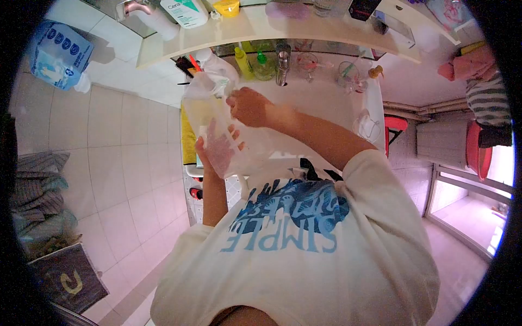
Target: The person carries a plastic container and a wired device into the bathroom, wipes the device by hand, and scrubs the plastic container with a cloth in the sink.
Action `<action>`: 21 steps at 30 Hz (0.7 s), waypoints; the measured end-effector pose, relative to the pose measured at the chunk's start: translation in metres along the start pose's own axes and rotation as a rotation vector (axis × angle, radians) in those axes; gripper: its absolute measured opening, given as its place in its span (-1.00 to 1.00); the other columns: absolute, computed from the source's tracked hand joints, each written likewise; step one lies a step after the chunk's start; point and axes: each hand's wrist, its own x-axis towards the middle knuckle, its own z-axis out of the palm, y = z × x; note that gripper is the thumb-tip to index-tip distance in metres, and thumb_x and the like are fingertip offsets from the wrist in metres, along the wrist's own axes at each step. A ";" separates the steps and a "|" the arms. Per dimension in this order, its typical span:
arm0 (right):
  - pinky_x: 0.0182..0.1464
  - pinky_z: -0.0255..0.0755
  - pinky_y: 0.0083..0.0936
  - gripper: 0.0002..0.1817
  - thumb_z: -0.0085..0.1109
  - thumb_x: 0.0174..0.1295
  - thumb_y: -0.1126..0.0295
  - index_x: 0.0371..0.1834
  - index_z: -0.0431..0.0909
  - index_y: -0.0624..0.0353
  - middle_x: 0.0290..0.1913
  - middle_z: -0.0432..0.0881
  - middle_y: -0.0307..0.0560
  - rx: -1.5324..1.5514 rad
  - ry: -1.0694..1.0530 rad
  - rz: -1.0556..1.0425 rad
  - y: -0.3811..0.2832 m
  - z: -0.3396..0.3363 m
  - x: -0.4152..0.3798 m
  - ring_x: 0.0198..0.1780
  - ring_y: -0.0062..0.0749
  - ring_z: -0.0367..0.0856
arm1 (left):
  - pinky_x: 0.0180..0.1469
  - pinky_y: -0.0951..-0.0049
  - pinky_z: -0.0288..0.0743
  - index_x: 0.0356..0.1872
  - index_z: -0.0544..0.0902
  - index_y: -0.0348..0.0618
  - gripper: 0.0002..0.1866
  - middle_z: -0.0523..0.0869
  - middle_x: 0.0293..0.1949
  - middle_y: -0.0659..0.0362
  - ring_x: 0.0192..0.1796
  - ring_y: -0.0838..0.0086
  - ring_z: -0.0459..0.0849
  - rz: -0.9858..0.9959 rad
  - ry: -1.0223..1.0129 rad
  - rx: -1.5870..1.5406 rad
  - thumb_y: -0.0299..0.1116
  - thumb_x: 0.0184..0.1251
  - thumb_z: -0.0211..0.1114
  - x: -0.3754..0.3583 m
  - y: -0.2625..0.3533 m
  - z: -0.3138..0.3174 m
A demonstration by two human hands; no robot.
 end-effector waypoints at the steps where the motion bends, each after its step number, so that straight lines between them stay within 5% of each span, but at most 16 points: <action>1: -0.24 0.26 -0.46 -0.91 0.00 -0.19 0.36 -0.59 0.47 0.07 -0.40 0.40 -0.21 0.012 -0.050 -0.102 -0.005 -0.001 -0.004 -0.30 -0.37 0.37 | -0.14 0.18 0.30 0.18 -0.02 0.20 -0.28 0.29 -0.01 0.04 -0.03 0.25 0.32 -0.001 0.006 -0.059 0.14 -0.08 -0.09 -0.001 0.000 0.000; 5: -0.20 0.25 -0.47 -0.92 0.00 -0.21 0.36 -0.68 0.44 0.09 -0.46 0.39 -0.24 0.125 -0.108 -0.273 -0.010 -0.008 -0.016 -0.29 -0.39 0.36 | -0.08 -0.01 0.23 0.12 0.08 0.21 -0.27 0.28 -0.01 -0.05 0.00 0.13 0.29 0.012 -0.002 -0.078 0.21 -0.15 -0.02 0.000 -0.008 -0.015; 10: -0.20 0.29 -0.46 -0.93 -0.07 -0.17 0.45 -0.64 0.44 0.12 -0.44 0.41 -0.20 0.070 -0.134 -0.380 0.007 0.008 -0.005 -0.28 -0.37 0.38 | -0.12 0.05 0.28 0.14 0.05 0.19 -0.27 0.29 -0.01 -0.03 0.00 0.14 0.31 -0.043 -0.006 -0.125 0.19 -0.13 -0.05 0.003 -0.009 -0.006; 13: -0.37 0.34 -0.38 -0.91 -0.07 -0.12 0.45 -0.62 0.43 0.19 -0.45 0.44 -0.04 0.058 0.066 0.210 0.010 0.019 0.016 -0.34 -0.14 0.44 | -0.12 0.11 0.30 0.16 0.01 0.20 -0.26 0.30 0.00 0.00 -0.01 0.18 0.33 -0.071 -0.106 -0.159 0.17 -0.11 -0.06 0.004 -0.014 0.007; 17: -0.40 0.37 -0.46 -0.90 0.00 -0.21 0.44 -0.62 0.48 0.20 -0.55 0.48 -0.03 0.598 0.308 0.427 -0.002 0.010 0.036 -0.42 -0.25 0.50 | -0.13 0.07 0.29 0.15 0.01 0.18 -0.22 0.32 -0.03 0.01 -0.03 0.19 0.35 -0.063 -0.098 -0.198 0.22 -0.14 -0.03 0.002 -0.016 0.028; 19: -0.42 0.29 -0.47 -0.72 0.02 -0.08 0.24 -0.54 0.46 0.29 -0.54 0.48 0.03 0.890 0.359 0.556 -0.016 0.015 0.035 -0.47 -0.30 0.47 | -0.08 -0.02 0.21 0.12 0.08 0.09 -0.21 0.29 -0.01 -0.02 -0.01 0.11 0.32 -0.054 -0.105 -0.216 0.26 -0.18 -0.03 0.004 -0.016 0.023; 21: -0.41 0.30 -0.49 -0.73 0.04 -0.09 0.24 -0.54 0.46 0.28 -0.55 0.48 0.00 0.941 0.338 0.442 -0.023 0.011 0.030 -0.47 -0.37 0.47 | -0.04 -0.10 0.14 0.08 0.15 -0.01 -0.18 0.26 0.02 -0.06 0.01 0.04 0.29 -0.047 -0.110 -0.235 0.29 -0.22 -0.03 0.002 -0.014 0.020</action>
